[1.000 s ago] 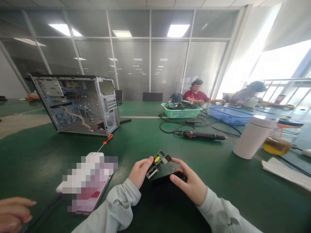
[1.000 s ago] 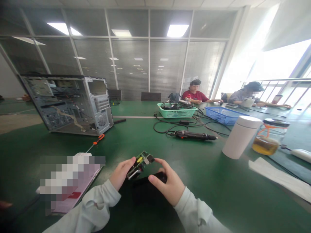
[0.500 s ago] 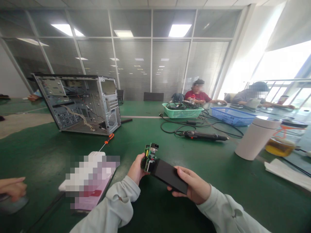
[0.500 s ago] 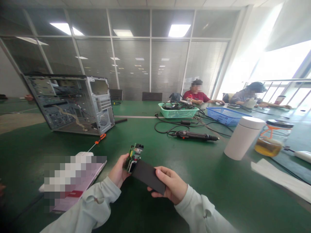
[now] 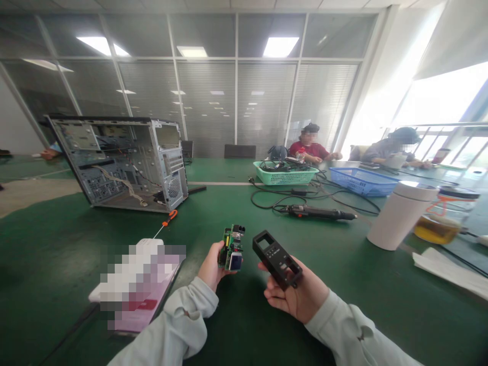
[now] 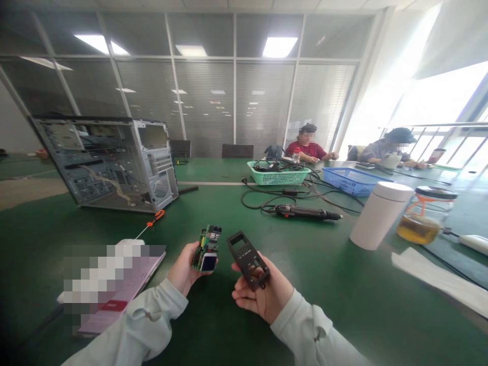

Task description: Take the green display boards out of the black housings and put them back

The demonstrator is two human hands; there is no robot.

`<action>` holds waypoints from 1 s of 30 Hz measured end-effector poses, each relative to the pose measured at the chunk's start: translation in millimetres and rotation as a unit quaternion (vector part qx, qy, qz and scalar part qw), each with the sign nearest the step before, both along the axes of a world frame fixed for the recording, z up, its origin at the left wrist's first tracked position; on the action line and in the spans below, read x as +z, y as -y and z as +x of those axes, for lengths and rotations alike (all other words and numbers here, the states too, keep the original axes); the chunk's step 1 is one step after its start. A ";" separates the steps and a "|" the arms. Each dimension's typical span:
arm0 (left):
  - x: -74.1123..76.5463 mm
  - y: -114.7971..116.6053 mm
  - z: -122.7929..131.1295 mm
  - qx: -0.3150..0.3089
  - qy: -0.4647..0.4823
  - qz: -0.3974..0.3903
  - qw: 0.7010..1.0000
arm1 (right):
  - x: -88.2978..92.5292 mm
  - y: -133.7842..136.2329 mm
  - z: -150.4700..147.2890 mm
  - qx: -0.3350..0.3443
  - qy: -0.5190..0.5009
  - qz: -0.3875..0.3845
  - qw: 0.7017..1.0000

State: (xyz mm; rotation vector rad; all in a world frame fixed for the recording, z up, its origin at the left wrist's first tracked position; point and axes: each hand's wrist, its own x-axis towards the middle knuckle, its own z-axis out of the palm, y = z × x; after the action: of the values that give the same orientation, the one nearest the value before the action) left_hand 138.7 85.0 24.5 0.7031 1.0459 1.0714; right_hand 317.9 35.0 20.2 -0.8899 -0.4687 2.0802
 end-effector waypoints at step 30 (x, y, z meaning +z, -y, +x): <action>-13.8 -4.2 -5.8 -0.083 0.014 0.060 0.995 | -24.9 42.3 97.3 -0.188 0.693 0.323 0.616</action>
State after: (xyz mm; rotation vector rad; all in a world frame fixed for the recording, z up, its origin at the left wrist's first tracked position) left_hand 132.8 89.2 10.7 0.8542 0.8882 1.0014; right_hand 415.2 -7.4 -4.7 -1.7614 -1.5111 0.3232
